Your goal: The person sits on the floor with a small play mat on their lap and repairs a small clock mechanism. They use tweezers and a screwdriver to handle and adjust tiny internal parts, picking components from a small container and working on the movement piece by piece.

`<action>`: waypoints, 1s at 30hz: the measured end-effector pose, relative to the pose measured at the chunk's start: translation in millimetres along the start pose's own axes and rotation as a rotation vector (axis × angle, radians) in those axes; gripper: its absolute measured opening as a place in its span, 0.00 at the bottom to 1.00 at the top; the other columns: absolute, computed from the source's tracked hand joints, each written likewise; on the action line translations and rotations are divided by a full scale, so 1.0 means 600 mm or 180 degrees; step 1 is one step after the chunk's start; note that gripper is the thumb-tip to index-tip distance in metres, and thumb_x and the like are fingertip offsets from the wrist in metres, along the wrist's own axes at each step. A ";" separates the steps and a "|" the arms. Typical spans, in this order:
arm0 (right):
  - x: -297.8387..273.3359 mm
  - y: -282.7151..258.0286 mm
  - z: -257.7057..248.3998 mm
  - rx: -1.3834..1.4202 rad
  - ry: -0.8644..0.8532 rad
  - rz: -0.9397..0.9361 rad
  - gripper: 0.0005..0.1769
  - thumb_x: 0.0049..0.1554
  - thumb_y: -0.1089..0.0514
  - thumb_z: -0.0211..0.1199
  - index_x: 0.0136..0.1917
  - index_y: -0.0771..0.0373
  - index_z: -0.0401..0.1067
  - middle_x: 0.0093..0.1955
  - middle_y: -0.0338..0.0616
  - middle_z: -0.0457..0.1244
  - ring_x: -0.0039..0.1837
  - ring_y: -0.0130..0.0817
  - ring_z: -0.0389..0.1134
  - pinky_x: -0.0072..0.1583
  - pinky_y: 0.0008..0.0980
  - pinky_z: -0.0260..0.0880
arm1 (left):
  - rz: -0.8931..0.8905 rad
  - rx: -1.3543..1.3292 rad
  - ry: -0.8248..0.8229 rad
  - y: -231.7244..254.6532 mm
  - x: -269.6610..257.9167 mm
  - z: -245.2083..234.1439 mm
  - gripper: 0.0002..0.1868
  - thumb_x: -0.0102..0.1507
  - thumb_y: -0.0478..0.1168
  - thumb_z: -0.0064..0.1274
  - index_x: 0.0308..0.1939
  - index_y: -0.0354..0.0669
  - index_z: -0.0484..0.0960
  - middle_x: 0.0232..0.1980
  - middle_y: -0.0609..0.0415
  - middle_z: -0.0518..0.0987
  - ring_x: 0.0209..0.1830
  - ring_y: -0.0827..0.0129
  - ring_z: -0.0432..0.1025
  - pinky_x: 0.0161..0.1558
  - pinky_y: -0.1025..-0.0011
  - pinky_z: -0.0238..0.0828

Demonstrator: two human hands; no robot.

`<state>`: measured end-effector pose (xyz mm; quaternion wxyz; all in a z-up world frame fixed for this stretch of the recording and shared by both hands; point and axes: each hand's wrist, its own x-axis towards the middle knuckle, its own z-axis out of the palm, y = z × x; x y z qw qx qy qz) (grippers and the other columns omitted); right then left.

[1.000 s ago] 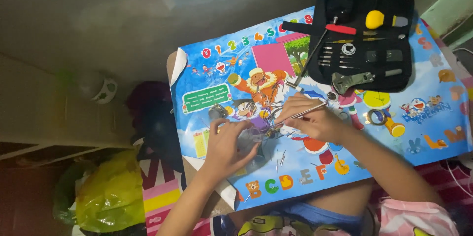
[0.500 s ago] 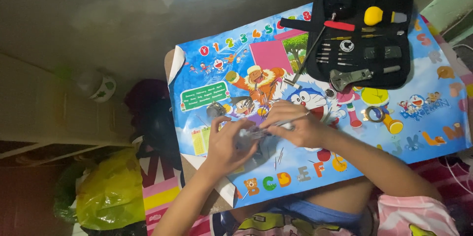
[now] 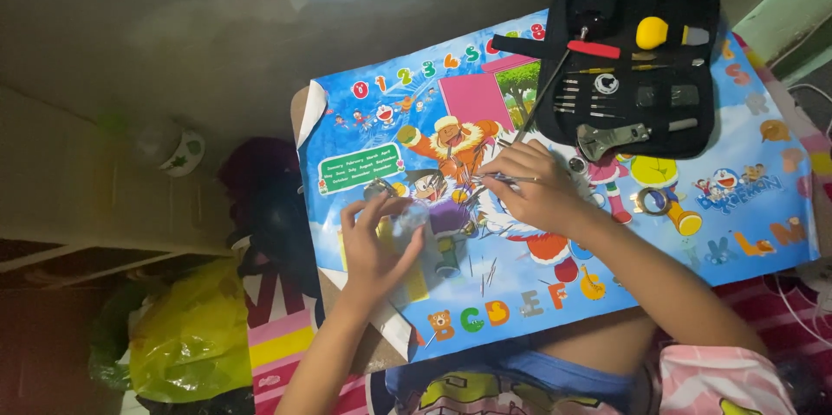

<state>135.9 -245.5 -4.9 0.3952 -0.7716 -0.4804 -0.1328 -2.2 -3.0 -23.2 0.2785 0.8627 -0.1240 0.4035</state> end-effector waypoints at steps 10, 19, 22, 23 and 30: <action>0.001 -0.001 0.007 -0.0273 0.0017 -0.0098 0.08 0.64 0.58 0.61 0.41 0.56 0.74 0.31 0.35 0.60 0.38 0.35 0.65 0.46 0.33 0.59 | 0.0017 -0.0161 -0.0023 -0.002 -0.007 -0.006 0.37 0.57 0.36 0.67 0.67 0.32 0.66 0.51 0.52 0.85 0.38 0.63 0.81 0.57 0.60 0.62; -0.003 0.005 0.014 -0.0361 0.0175 -0.0239 0.08 0.63 0.60 0.63 0.41 0.56 0.75 0.30 0.35 0.61 0.37 0.34 0.66 0.47 0.33 0.57 | -0.0022 -0.0241 0.0039 -0.006 -0.002 -0.009 0.37 0.58 0.37 0.67 0.67 0.32 0.67 0.50 0.51 0.85 0.37 0.62 0.82 0.56 0.61 0.61; -0.005 0.009 0.011 -0.0348 0.0191 -0.0245 0.07 0.63 0.59 0.64 0.41 0.56 0.76 0.31 0.34 0.63 0.37 0.33 0.66 0.47 0.33 0.57 | -0.0040 -0.0264 -0.0008 -0.005 -0.003 -0.011 0.37 0.57 0.37 0.67 0.67 0.32 0.67 0.51 0.51 0.85 0.37 0.62 0.82 0.56 0.61 0.61; -0.007 0.012 0.010 -0.0357 0.0221 -0.0253 0.07 0.64 0.58 0.64 0.42 0.55 0.77 0.31 0.33 0.63 0.37 0.33 0.66 0.47 0.33 0.56 | -0.0058 -0.0293 -0.0045 -0.004 -0.002 -0.012 0.37 0.57 0.37 0.67 0.67 0.32 0.68 0.50 0.52 0.85 0.37 0.63 0.82 0.56 0.62 0.62; -0.009 -0.001 -0.017 0.0350 0.0155 0.0148 0.11 0.66 0.59 0.59 0.41 0.55 0.78 0.34 0.32 0.67 0.41 0.33 0.69 0.51 0.31 0.58 | -0.0110 -0.0413 -0.0455 0.016 0.016 -0.015 0.32 0.57 0.41 0.68 0.62 0.36 0.73 0.50 0.55 0.84 0.39 0.66 0.81 0.55 0.59 0.63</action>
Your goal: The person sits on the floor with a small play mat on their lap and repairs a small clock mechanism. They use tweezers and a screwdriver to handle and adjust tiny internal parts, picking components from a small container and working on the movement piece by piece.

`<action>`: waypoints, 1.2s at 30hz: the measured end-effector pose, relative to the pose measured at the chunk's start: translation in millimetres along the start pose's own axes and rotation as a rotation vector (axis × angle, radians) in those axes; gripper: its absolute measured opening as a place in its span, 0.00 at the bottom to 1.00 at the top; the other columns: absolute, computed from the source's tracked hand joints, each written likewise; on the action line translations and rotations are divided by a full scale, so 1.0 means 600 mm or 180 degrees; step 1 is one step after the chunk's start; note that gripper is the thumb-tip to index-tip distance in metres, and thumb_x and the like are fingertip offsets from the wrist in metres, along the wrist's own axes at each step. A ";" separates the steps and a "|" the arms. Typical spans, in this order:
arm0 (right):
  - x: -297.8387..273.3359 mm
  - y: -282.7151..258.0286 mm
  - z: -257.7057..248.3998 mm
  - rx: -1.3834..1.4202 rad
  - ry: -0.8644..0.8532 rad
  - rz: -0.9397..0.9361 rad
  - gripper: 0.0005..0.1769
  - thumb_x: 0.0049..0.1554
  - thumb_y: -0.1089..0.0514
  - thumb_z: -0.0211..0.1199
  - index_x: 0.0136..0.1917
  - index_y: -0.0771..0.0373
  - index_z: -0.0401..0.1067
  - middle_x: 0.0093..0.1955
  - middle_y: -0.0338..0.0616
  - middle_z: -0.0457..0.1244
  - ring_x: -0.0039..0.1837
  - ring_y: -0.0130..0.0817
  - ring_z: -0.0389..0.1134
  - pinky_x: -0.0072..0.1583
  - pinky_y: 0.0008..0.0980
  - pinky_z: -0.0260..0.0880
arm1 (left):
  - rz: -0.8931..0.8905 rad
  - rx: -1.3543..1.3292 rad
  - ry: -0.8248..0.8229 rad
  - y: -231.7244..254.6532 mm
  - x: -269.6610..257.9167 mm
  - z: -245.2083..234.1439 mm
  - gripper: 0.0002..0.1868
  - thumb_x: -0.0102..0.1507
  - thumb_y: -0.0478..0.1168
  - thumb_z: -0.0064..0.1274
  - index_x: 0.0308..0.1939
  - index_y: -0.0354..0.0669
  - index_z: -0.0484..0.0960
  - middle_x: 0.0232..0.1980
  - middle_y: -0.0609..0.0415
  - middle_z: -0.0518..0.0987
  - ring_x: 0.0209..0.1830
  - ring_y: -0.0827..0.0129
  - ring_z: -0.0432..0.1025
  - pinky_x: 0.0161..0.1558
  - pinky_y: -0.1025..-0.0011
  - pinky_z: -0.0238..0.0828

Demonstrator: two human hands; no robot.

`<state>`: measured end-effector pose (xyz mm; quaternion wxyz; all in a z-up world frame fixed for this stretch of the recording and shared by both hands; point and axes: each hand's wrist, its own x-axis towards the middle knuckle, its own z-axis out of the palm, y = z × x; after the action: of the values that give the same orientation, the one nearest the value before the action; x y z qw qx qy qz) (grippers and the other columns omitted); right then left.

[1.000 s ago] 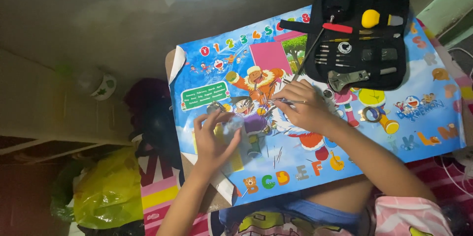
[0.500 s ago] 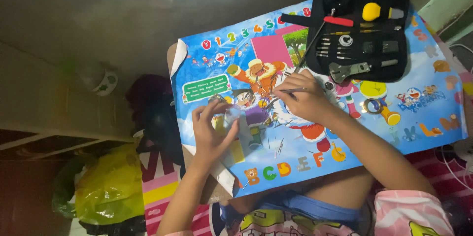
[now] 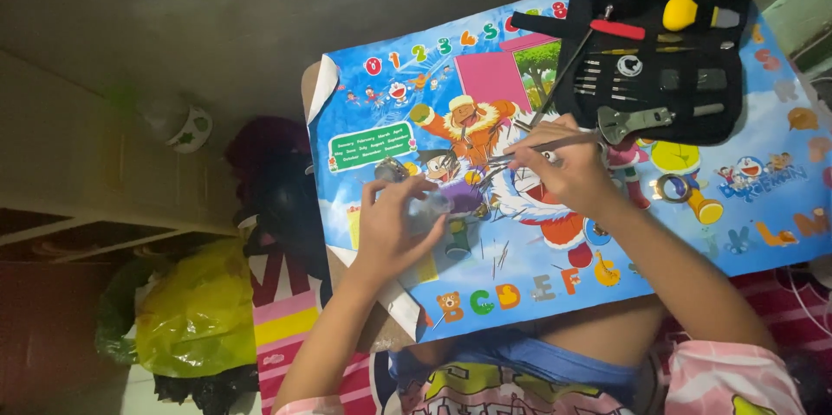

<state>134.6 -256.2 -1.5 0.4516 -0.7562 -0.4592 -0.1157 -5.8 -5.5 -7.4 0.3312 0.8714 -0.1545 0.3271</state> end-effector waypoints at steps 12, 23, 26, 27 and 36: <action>-0.006 -0.039 0.044 0.1658 -0.0315 0.0549 0.14 0.65 0.56 0.57 0.42 0.60 0.80 0.30 0.39 0.68 0.38 0.33 0.68 0.54 0.34 0.59 | 0.0232 0.0171 -0.0085 0.003 0.011 0.007 0.28 0.57 0.44 0.67 0.58 0.37 0.77 0.45 0.56 0.84 0.38 0.65 0.79 0.54 0.56 0.66; -0.020 -0.043 0.048 0.1721 -0.0086 0.0650 0.12 0.65 0.55 0.58 0.45 0.61 0.79 0.31 0.40 0.69 0.41 0.34 0.69 0.56 0.35 0.57 | 0.0531 0.0216 0.0239 0.002 0.007 0.010 0.27 0.54 0.39 0.68 0.56 0.36 0.78 0.46 0.55 0.84 0.36 0.64 0.78 0.53 0.56 0.68; -0.031 -0.003 0.042 0.1688 0.0262 0.0969 0.16 0.67 0.53 0.56 0.42 0.60 0.77 0.33 0.38 0.66 0.43 0.33 0.67 0.58 0.33 0.56 | 0.0543 0.0263 0.0311 0.004 0.010 0.004 0.28 0.54 0.37 0.69 0.56 0.34 0.78 0.46 0.54 0.85 0.37 0.65 0.79 0.53 0.56 0.69; -0.024 0.006 0.031 0.1692 0.0268 0.0960 0.16 0.67 0.53 0.56 0.42 0.60 0.77 0.33 0.38 0.66 0.43 0.33 0.67 0.58 0.33 0.56 | 0.0551 0.0270 0.0310 0.003 0.008 0.002 0.28 0.54 0.37 0.69 0.56 0.34 0.78 0.46 0.54 0.85 0.37 0.65 0.79 0.53 0.56 0.69; -0.010 0.043 0.001 -0.0272 -0.0186 0.0305 0.08 0.64 0.55 0.61 0.44 0.55 0.76 0.32 0.34 0.65 0.44 0.36 0.70 0.55 0.34 0.55 | 0.0554 0.0223 0.0326 -0.002 0.003 0.004 0.30 0.54 0.35 0.68 0.58 0.33 0.76 0.47 0.54 0.85 0.36 0.64 0.79 0.52 0.56 0.68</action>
<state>151.6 -263.8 -20.0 0.4103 -0.7989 -0.4301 -0.0913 -2.8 -6.2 -8.3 0.2784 0.8479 -0.2010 0.4039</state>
